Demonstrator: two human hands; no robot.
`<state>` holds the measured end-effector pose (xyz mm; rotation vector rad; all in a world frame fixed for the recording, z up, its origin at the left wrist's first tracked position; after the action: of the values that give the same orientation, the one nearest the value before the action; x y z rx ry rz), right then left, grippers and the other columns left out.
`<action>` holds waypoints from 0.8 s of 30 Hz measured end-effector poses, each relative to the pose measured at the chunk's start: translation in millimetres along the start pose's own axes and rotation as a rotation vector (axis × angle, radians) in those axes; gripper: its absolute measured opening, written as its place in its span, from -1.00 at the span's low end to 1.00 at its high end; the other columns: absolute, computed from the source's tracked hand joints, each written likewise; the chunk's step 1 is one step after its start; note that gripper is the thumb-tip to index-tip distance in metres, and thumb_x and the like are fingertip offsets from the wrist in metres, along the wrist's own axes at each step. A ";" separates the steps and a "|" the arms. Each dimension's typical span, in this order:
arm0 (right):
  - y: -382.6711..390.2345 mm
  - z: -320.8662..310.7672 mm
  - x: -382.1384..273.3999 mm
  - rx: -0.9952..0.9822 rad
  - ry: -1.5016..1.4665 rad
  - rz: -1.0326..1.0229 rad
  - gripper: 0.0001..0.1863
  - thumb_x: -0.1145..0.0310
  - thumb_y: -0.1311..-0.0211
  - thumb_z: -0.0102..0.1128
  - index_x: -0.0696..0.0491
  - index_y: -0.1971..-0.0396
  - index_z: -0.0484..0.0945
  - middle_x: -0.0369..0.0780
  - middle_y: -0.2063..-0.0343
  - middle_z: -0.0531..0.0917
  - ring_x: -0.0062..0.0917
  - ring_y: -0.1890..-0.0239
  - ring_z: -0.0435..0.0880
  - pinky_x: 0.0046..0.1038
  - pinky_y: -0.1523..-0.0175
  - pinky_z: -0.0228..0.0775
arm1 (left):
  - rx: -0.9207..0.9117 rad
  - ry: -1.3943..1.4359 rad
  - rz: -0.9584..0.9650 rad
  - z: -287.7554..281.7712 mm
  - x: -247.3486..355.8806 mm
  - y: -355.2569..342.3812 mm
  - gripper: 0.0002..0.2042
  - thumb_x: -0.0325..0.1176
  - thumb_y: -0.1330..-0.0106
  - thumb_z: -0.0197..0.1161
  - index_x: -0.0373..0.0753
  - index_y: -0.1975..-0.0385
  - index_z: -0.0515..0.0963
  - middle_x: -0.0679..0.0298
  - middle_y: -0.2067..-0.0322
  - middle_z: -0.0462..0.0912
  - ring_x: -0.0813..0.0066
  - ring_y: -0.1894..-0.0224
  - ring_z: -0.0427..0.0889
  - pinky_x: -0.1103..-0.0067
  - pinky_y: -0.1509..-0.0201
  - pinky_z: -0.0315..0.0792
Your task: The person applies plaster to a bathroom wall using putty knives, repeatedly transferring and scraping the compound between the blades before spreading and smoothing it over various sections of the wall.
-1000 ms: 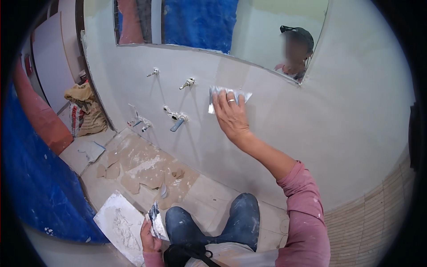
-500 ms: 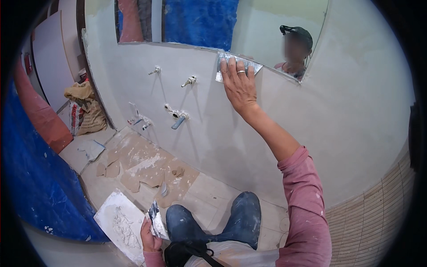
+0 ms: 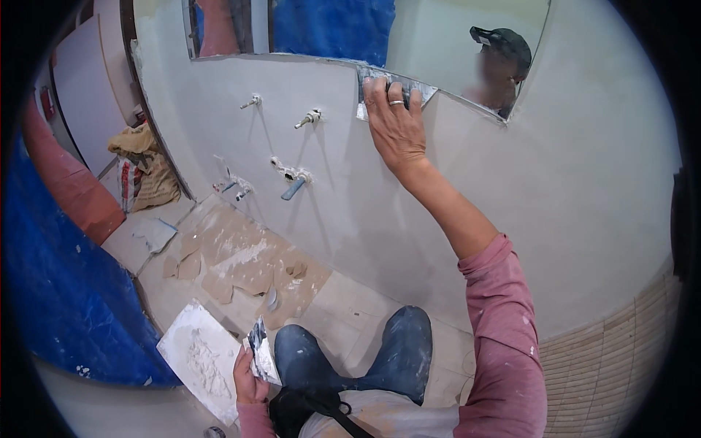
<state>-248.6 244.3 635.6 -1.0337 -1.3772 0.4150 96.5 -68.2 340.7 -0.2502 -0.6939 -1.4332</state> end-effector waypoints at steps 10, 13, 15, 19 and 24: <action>75.6 3.2 -58.6 -0.217 -0.076 -0.215 -0.53 0.27 -0.30 0.01 0.16 -0.14 0.57 -0.13 -0.17 0.40 -0.27 -0.18 0.37 0.02 -0.23 0.16 | -0.048 0.005 0.003 10.8 -3.7 0.9 -0.64 -0.44 -0.53 -0.07 -0.39 -0.26 0.38 0.14 -0.06 0.64 0.38 -0.05 0.67 0.50 -0.18 0.52; 103.8 -4.1 -69.9 -0.345 -0.078 -0.296 -0.51 0.27 -0.30 0.02 0.16 -0.18 0.53 -0.13 -0.15 0.42 -0.27 -0.17 0.38 0.03 -0.23 0.17 | -0.019 -0.001 0.038 -0.8 -2.2 4.3 -0.65 -0.44 -0.53 -0.07 -0.37 -0.24 0.40 0.14 -0.07 0.64 0.35 -0.06 0.67 0.46 -0.17 0.53; 97.1 -16.9 -66.9 -0.376 -0.169 -0.221 -0.49 0.27 -0.30 0.03 0.15 -0.20 0.51 -0.13 -0.15 0.43 -0.27 -0.17 0.39 0.03 -0.23 0.18 | -0.003 0.012 0.040 -11.2 -0.3 8.2 -0.65 -0.43 -0.53 -0.07 -0.36 -0.24 0.40 0.13 -0.07 0.64 0.34 -0.06 0.67 0.45 -0.18 0.53; 48.2 -37.3 -27.2 -0.170 -0.244 -0.047 -0.46 0.28 -0.29 0.06 0.11 -0.26 0.45 -0.13 -0.14 0.44 -0.27 -0.16 0.40 -0.02 -0.23 0.21 | 0.002 0.048 0.028 -28.1 1.2 14.8 -0.65 -0.43 -0.53 -0.08 -0.36 -0.24 0.40 0.13 -0.07 0.65 0.32 -0.06 0.68 0.44 -0.19 0.54; 10.6 -22.8 5.9 -0.107 -0.100 0.033 -0.47 0.29 -0.29 0.06 0.06 -0.27 0.45 -0.12 -0.15 0.44 -0.27 -0.16 0.40 -0.04 -0.26 0.21 | -0.050 0.068 0.008 -27.1 0.6 13.4 -0.64 -0.43 -0.53 -0.08 -0.36 -0.25 0.39 0.15 -0.06 0.65 0.32 -0.06 0.68 0.44 -0.18 0.55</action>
<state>-222.9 246.3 633.8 -1.1375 -1.4865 0.4256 117.1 -81.7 323.2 -0.2421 -0.6013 -1.4460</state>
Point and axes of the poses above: each hand's wrist, its own y-axis away from the middle knuckle, its own z-axis out of the palm, x = y × z, the point moved 1 cm from there along -y, towards the middle knuckle
